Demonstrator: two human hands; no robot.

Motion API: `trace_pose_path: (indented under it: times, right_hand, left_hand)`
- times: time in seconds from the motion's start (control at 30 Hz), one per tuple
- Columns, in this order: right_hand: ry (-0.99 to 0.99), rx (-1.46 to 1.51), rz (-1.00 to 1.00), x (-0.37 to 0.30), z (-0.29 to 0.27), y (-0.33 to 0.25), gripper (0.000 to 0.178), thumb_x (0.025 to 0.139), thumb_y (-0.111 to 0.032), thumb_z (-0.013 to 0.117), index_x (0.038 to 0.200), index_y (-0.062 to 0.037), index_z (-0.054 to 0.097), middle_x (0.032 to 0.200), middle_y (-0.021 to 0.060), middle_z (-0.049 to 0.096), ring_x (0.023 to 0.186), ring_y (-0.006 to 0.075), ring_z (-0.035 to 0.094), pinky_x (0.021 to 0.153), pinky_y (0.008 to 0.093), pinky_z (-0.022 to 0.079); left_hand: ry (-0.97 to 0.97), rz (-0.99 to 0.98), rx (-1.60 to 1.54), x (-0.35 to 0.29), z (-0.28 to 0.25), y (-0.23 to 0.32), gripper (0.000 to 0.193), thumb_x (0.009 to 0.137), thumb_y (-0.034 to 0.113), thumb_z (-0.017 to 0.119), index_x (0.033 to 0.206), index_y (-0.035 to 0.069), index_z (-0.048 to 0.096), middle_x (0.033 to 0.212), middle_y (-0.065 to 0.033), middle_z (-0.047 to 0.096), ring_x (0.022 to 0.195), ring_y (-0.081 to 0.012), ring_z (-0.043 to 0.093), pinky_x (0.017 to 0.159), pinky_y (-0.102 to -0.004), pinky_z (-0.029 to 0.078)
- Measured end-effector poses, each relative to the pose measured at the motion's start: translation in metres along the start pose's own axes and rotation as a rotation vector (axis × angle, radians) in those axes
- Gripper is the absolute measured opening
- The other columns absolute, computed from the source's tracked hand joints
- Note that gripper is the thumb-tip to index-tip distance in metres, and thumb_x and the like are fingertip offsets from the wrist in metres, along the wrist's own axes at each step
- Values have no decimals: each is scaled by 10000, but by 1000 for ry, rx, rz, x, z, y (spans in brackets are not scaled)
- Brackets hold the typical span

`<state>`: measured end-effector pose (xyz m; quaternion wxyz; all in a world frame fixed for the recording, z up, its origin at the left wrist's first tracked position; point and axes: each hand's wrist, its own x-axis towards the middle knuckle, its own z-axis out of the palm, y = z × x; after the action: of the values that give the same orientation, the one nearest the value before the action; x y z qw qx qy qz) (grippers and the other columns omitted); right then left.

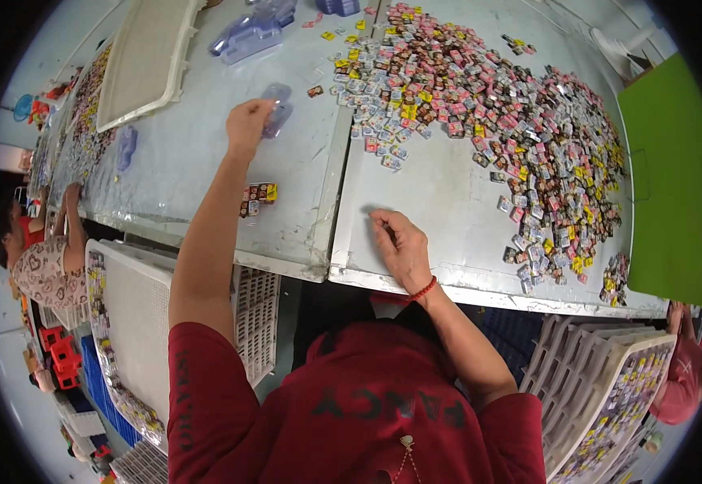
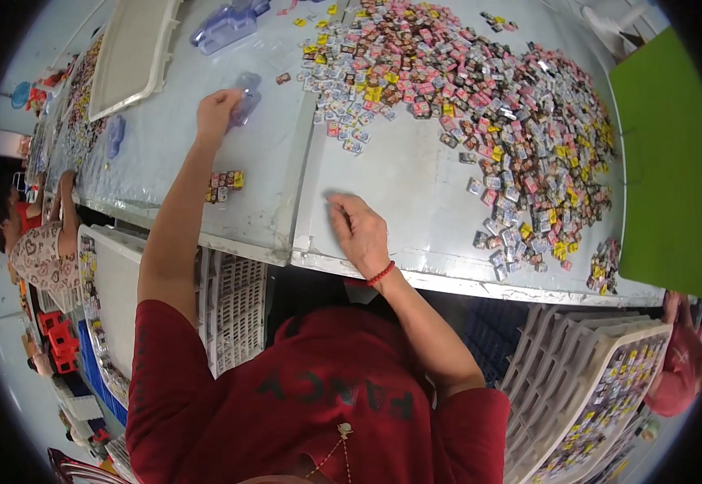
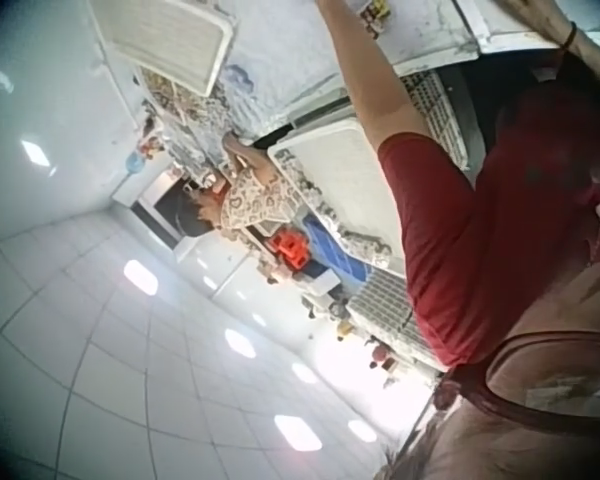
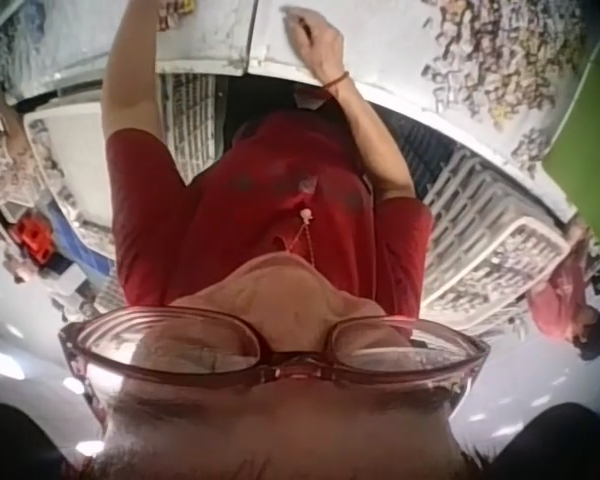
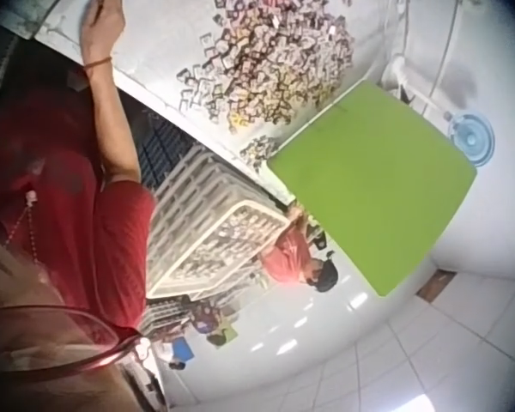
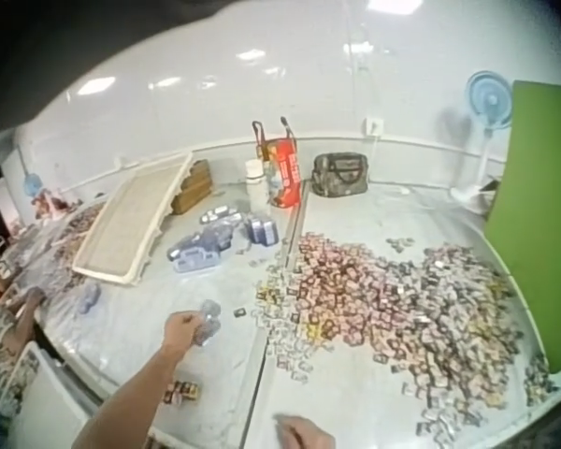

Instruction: Arranging small toy tiles into sets and packaging them into trays.

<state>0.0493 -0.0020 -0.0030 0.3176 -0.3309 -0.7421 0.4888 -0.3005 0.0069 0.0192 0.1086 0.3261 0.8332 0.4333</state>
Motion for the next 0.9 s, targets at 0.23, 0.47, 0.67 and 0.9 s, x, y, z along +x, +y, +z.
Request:
trace_pose_path:
  times: [0.23,0.47,0.67,0.9]
  right_hand:
    - [172,-43,-59,-6,-31,-5,162,875,-16,590,1033,-2,625,939,123,627,758,184,607,687,253,486]
    - [482,-777,-205,20,-136,29,326,845,-54,607,1159,10,548,1175,225,554,1101,396,519,946,433,425]
    - [410,-1055,-46,47,-129,60,460,906,-212,551,1265,59,451,1327,235,457,1239,399,422,1036,487,334]
    - [396,-506,-146,32,-145,47,286,912,-40,519,1192,11,550,1150,210,589,1085,358,560,925,394,450]
  left_hand:
    - [78,759,47,-101,31,68,101,824,66,672,920,40,686,893,-87,692,782,-224,658,747,-325,516]
    - [-351,1122,25,-243,98,95,182,723,117,744,874,55,664,943,-83,644,920,-264,630,790,-357,521]
    - [-417,991,-83,-231,107,113,224,753,115,739,935,19,651,950,-108,654,894,-289,632,777,-367,522]
    - [-339,849,-47,-172,139,123,178,823,33,634,1000,12,631,965,-132,648,871,-293,633,747,-355,523]
